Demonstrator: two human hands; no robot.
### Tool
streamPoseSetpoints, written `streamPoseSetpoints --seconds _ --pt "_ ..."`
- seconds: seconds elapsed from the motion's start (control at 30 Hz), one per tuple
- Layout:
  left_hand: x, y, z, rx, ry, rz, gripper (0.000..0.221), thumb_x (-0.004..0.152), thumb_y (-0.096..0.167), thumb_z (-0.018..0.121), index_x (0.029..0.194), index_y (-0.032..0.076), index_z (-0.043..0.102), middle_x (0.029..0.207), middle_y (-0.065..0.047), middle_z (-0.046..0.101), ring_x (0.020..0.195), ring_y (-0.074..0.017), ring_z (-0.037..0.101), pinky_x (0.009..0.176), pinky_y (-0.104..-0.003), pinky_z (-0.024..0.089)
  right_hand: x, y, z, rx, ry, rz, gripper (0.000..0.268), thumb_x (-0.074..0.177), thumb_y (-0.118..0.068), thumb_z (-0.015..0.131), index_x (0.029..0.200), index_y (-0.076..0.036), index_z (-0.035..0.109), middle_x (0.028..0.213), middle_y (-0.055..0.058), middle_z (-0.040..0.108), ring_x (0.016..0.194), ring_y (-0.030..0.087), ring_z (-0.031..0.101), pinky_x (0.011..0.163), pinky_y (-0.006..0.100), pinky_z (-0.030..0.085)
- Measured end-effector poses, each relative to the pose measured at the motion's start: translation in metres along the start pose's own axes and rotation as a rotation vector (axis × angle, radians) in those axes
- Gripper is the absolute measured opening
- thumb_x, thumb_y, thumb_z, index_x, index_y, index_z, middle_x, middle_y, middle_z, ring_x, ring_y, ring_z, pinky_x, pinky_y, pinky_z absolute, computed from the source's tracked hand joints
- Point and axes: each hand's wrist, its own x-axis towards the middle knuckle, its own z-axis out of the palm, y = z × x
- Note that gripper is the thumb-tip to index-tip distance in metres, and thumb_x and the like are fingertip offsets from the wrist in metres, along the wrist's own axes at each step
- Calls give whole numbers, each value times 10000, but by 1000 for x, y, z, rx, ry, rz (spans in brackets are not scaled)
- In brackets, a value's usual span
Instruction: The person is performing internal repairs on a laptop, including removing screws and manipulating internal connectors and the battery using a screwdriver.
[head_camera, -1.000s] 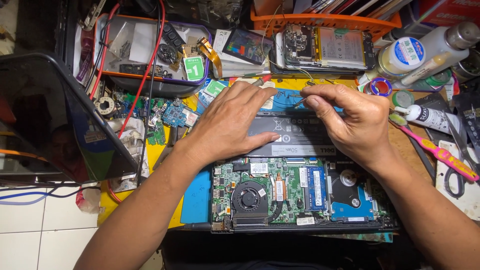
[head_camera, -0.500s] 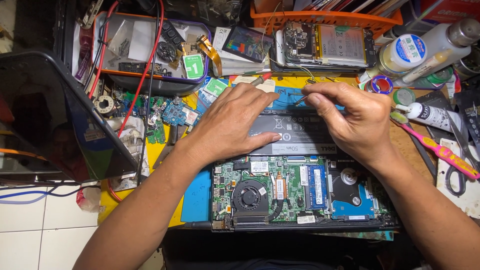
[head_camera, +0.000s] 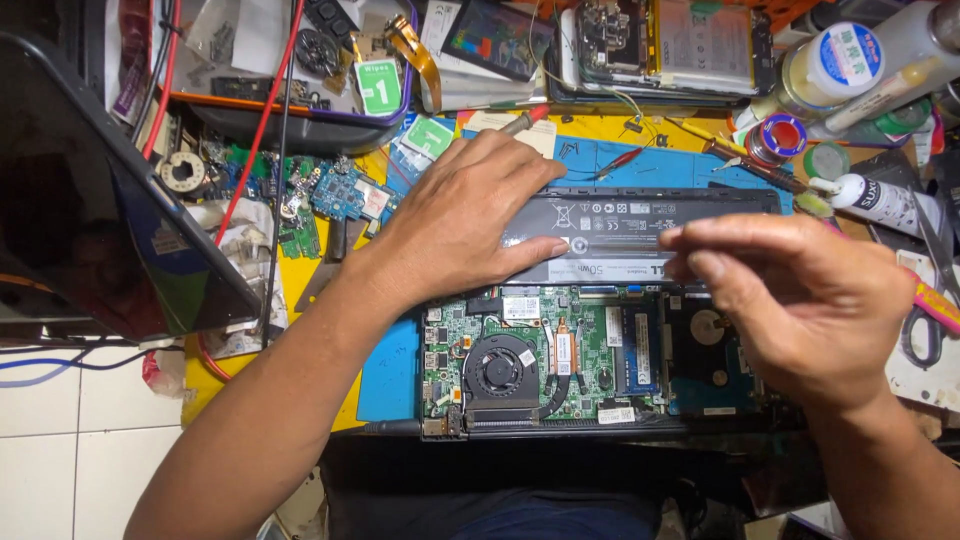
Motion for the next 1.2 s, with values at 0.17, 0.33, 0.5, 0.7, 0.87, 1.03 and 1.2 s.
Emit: streamPoseSetpoints --seconds 0.17,0.33,0.5,0.7,0.87,1.03,1.2 --pt "0 1 0 13 -23 -8 572 931 497 752 1294 75 617 1189 -124 644 1165 -323 536 968 -480 454 -17 -2 3 -16 -6 65 126 932 94 671 1054 129 671 996 237 743 828 245 774 792 283 662" --pt "0 0 0 22 -14 7 552 940 503 746 1268 74 628 1178 -118 643 1149 -317 538 957 -474 456 -19 -3 3 -72 -32 37 143 913 70 696 1049 116 686 991 221 756 833 224 780 796 264 645" --pt "-1 0 1 17 1 23 522 945 503 741 1236 84 632 1140 -107 641 1127 -313 540 928 -463 452 -20 -2 3 -92 -35 50 146 919 64 699 1057 109 690 990 213 758 840 220 776 804 264 638" --pt "0 0 1 19 -2 24 515 944 507 742 1226 89 638 1128 -103 643 1112 -312 545 926 -461 452 -20 -2 4 -100 -53 55 138 921 61 702 1054 96 700 999 198 763 821 202 775 804 251 630" --pt "0 1 0 16 -2 20 501 940 502 749 1208 93 638 1123 -99 643 1109 -313 544 924 -464 452 -19 -4 5 -127 -68 57 128 924 54 704 1048 84 710 997 183 768 825 189 772 811 244 623" --pt "0 1 0 13 1 19 498 935 492 763 1203 91 638 1124 -101 641 1115 -311 542 932 -461 458 -16 -6 5 -175 -89 3 123 928 28 711 1045 64 716 983 157 773 807 169 768 772 231 604" --pt "0 1 1 20 -2 19 485 935 493 760 1189 99 639 1106 -96 645 1088 -312 546 900 -463 458 -10 -10 6 -268 -150 -168 139 919 37 741 1053 65 720 976 144 776 817 188 762 772 255 582"
